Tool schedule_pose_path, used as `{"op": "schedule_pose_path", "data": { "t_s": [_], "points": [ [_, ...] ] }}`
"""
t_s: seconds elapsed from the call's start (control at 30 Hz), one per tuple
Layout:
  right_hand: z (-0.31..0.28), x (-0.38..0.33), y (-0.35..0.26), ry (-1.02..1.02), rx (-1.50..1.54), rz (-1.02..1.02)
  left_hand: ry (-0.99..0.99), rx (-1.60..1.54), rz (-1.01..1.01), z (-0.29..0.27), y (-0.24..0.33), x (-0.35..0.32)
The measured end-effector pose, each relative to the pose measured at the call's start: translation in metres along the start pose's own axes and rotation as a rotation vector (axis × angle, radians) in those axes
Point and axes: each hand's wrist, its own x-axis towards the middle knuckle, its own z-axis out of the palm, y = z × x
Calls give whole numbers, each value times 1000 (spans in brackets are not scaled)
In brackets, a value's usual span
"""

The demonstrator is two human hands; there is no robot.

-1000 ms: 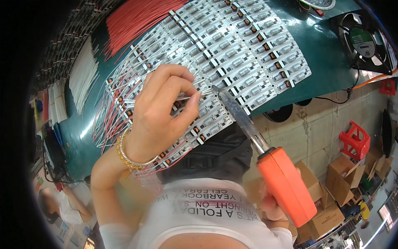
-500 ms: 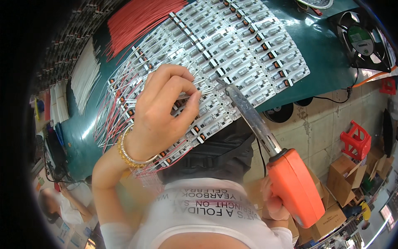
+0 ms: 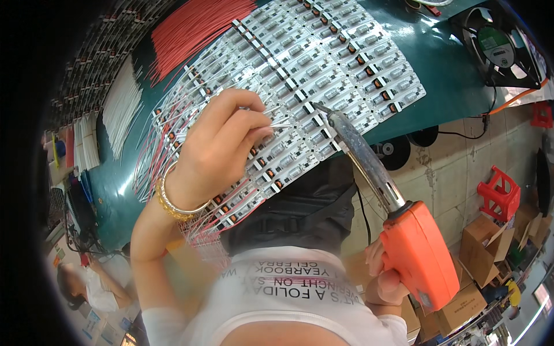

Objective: The person uses a soldering iron to attach red and white wires to a grid of electronic components on a green workbench. They repeatedly pick up individual wires, position them against the component terminals, and apply the soldering iron to secure the connections.

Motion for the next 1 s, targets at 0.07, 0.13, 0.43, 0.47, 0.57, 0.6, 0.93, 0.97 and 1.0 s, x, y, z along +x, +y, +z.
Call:
{"op": "schedule_pose_path", "data": {
  "t_s": [0.07, 0.13, 0.43, 0.47, 0.57, 0.6, 0.93, 0.97, 1.0],
  "points": [
    [0, 0, 0, 1, 8, 6, -6, 76, 4, 0, 1, 1],
    [0, -1, 1, 6, 12, 12, 45, 154, 50, 0, 4, 5],
    [-4, -8, 0, 12, 23, 69, 35, 137, -95, 5, 25, -1],
    [-4, -10, -3, 16, 23, 82, 37, 141, -100, 6, 25, -2],
    [-2, -15, -4, 47, 7, 149, 48, 152, -94, 9, 24, -3],
    [1, -17, -6, 74, 2, 200, 45, 146, -99, 10, 24, -3],
    [3, -18, -10, 126, -168, 324, 24, 105, -117, 5, 25, 1],
    [-1, -20, -8, 103, -235, 307, 21, 97, -119, 4, 24, 1],
    [-9, -25, -5, 80, -303, 290, 20, 97, -120, 3, 24, 1]
  ]
}}
